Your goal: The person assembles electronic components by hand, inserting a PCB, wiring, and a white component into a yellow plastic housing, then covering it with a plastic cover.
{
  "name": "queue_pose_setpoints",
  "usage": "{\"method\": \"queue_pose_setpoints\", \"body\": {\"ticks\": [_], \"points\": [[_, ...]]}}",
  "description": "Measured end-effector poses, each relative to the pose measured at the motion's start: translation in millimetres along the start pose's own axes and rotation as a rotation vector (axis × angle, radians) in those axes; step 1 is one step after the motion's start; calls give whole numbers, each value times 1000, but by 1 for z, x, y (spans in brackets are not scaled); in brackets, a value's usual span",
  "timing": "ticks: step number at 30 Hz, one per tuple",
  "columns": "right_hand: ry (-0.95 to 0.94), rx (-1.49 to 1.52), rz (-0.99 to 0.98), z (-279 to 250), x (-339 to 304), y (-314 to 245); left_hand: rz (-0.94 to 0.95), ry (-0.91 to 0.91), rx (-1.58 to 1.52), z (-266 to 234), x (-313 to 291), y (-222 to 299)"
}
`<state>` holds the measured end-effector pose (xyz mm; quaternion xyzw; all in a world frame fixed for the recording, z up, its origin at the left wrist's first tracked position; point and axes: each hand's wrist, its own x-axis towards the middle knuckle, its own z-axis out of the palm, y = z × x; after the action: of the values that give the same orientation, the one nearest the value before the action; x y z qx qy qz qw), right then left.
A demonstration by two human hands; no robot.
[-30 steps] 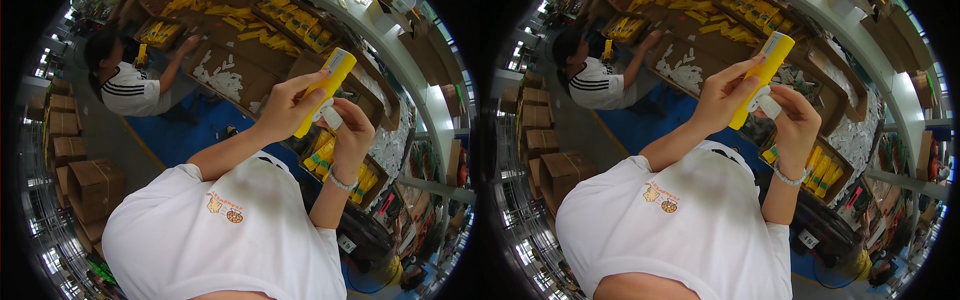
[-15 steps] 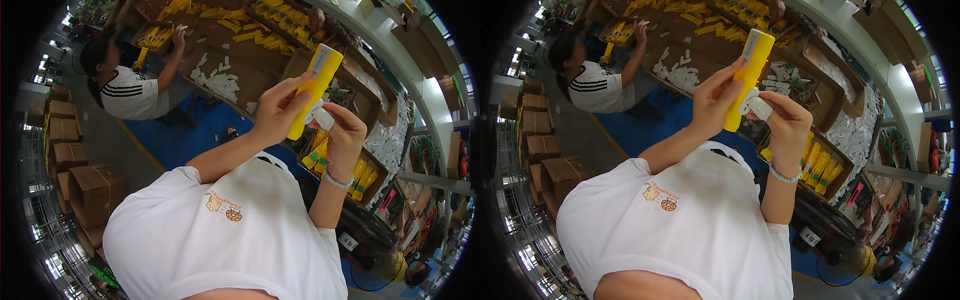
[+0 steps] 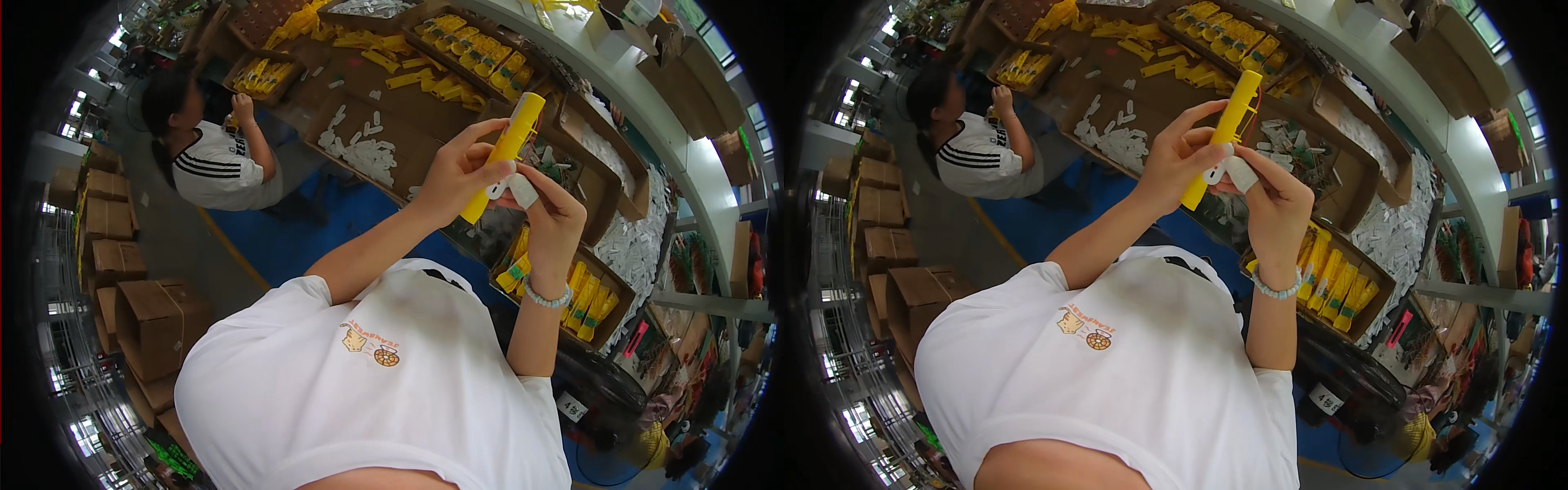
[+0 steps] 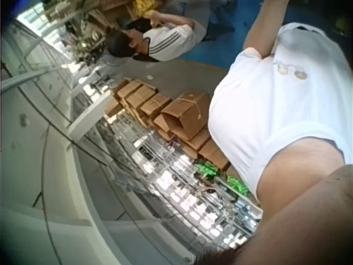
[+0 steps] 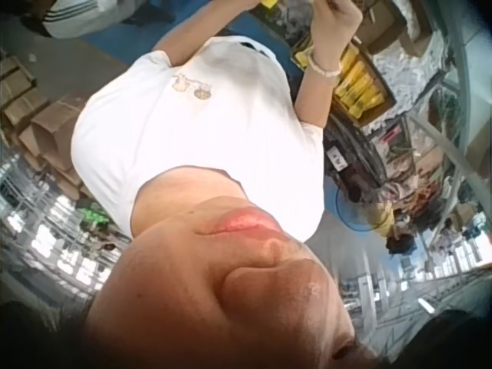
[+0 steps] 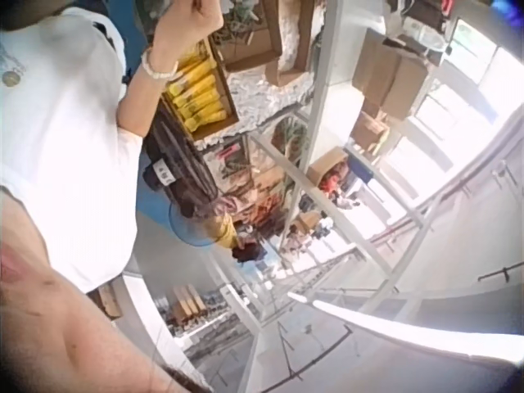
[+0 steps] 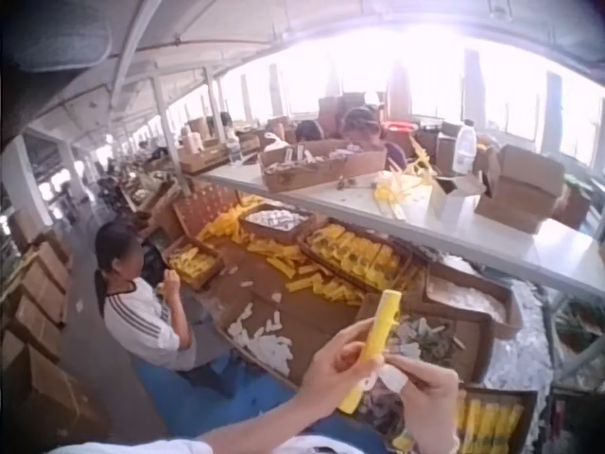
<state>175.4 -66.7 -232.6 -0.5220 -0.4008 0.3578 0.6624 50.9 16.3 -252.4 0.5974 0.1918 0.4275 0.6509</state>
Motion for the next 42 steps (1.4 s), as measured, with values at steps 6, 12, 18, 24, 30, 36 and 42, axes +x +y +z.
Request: {"method": "queue_pose_setpoints", "body": {"ticks": [6,12,18,24,30,36,42], "points": [[3,-427,-518,4,-5,8,-234,-4,-719,-12,4,5],[-82,-503,-478,28,-4,9,-230,66,-719,-22,9,-13],[-34,-630,-580,36,1,26,-298,136,-730,-20,2,-7],[-5,-573,-588,30,-6,51,-329,171,-744,-15,-12,-25],[75,-412,-337,1,-29,94,-324,161,-635,-6,-33,-87],[82,-269,269,-24,-60,129,-542,21,-531,12,-58,-132],[410,-576,223,-81,-80,151,-745,-52,-278,-11,-67,-172]]}}
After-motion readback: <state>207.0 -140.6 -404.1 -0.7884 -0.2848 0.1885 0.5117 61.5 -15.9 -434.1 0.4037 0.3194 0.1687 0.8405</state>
